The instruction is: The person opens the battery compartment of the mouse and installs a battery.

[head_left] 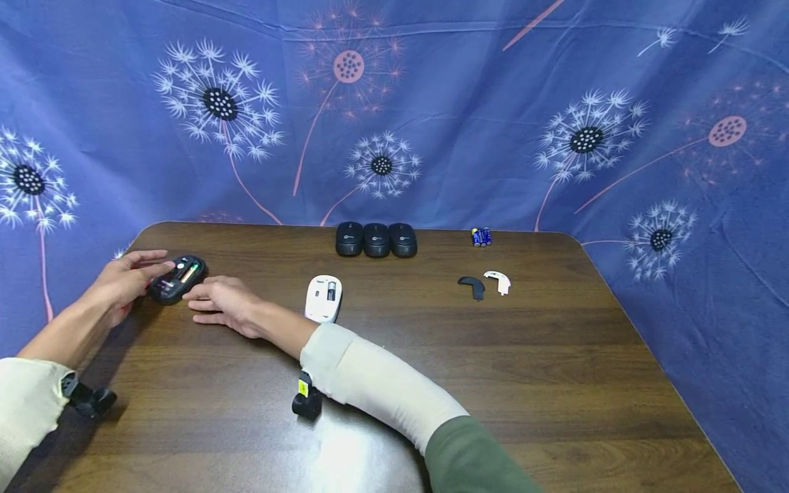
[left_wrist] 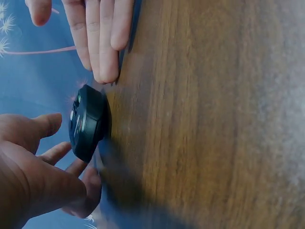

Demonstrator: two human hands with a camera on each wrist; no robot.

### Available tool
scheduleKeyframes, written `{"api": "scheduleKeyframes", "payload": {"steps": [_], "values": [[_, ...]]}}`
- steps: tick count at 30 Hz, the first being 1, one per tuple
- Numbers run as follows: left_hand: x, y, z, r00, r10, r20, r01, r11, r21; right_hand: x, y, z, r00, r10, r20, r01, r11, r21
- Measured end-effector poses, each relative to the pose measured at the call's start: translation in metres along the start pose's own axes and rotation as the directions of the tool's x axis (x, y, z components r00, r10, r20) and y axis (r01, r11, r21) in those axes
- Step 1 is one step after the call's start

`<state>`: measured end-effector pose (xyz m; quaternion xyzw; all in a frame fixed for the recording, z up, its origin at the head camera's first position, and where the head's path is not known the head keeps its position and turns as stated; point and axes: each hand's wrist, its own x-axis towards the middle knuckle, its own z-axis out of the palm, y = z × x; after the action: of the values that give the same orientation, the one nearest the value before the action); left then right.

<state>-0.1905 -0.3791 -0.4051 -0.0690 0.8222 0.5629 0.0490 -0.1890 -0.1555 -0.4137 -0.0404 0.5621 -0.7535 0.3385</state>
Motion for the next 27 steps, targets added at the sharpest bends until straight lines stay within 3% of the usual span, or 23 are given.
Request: {"api": "scheduleKeyframes", "payload": {"steps": [8, 11, 15, 21, 27], "values": [[-0.008, 0.008, 0.006, 0.993, 0.097, -0.064, -0.088, 0.987, 0.131, -0.007, -0.002, -0.008, 1.0, -0.002, 0.005, 0.003, 0.997, -0.076], [-0.01, 0.013, 0.01, 0.981, 0.174, -0.092, -0.147, 0.958, 0.246, -0.011, -0.004, -0.014, 1.0, -0.023, 0.013, 0.024, 0.996, -0.082], [-0.012, 0.022, 0.018, 0.955, 0.27, -0.124, -0.2, 0.892, 0.405, -0.018, -0.007, -0.022, 0.998, -0.052, 0.031, 0.055, 0.995, -0.083], [-0.016, 0.036, 0.036, 0.948, 0.297, -0.11, -0.225, 0.877, 0.425, -0.035, -0.023, -0.04, 0.994, -0.072, 0.085, 0.082, 0.989, -0.124], [-0.02, 0.047, 0.054, 0.947, 0.317, -0.054, -0.266, 0.867, 0.422, -0.05, -0.043, -0.061, 0.986, -0.101, 0.131, 0.121, 0.981, -0.154]]}}
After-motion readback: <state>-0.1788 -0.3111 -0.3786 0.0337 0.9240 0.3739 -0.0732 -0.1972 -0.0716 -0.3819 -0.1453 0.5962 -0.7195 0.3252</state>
